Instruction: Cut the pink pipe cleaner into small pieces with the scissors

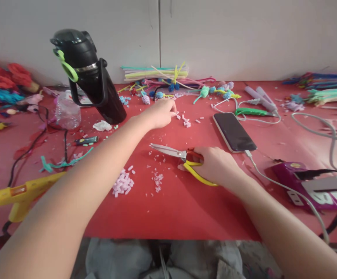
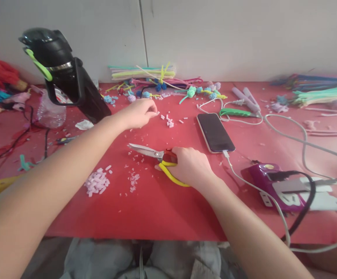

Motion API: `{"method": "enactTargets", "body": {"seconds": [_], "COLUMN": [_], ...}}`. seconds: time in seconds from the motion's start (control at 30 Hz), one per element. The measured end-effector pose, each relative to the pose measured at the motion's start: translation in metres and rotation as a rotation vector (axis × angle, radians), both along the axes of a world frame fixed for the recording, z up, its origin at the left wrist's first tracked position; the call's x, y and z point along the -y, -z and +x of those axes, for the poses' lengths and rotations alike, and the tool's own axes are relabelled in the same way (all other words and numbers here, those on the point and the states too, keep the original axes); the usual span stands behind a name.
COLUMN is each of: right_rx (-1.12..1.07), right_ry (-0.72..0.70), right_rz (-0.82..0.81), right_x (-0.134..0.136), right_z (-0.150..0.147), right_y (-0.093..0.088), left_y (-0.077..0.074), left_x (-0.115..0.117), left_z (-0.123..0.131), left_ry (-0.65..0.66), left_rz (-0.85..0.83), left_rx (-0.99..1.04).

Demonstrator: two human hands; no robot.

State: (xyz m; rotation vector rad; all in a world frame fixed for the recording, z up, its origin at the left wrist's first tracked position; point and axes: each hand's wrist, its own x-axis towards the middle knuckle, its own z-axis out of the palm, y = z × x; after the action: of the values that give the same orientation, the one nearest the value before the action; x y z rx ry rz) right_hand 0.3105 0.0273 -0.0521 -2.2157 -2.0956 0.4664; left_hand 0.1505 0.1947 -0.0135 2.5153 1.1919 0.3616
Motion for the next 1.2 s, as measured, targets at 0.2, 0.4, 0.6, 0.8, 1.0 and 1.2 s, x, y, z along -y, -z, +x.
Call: {"method": "enactTargets", "body": {"seconds": [0.2, 0.4, 0.6, 0.8, 1.0, 1.2], "right_rx": [-0.038, -0.254, -0.854, -1.084, -1.105, -1.154], "right_ry": [0.100, 0.178, 0.140, 0.101, 0.119, 0.168], "right_rz": [0.018, 0.078, 0.001, 0.001, -0.023, 0.041], "right_x": [-0.003, -0.002, 0.001, 0.004, 0.006, 0.008], "right_z": [0.004, 0.004, -0.010, -0.025, -0.030, -0.030], "right_y": [0.002, -0.003, -0.010, -0.004, 0.000, 0.000], "left_y": [-0.008, 0.008, 0.012, 0.016, 0.021, 0.021], "left_x": [0.046, 0.093, 0.120, 0.125, 0.122, 0.119], "left_z": [-0.076, -0.097, -0.078, -0.072, -0.069, -0.073], "left_ry": [-0.004, 0.093, 0.235, 0.264, 0.264, 0.264], "left_rz": [0.324, 0.269, 0.073, -0.008, -0.039, -0.044], "left_rx": [0.213, 0.225, 0.139, 0.095, 0.101, 0.227]}}
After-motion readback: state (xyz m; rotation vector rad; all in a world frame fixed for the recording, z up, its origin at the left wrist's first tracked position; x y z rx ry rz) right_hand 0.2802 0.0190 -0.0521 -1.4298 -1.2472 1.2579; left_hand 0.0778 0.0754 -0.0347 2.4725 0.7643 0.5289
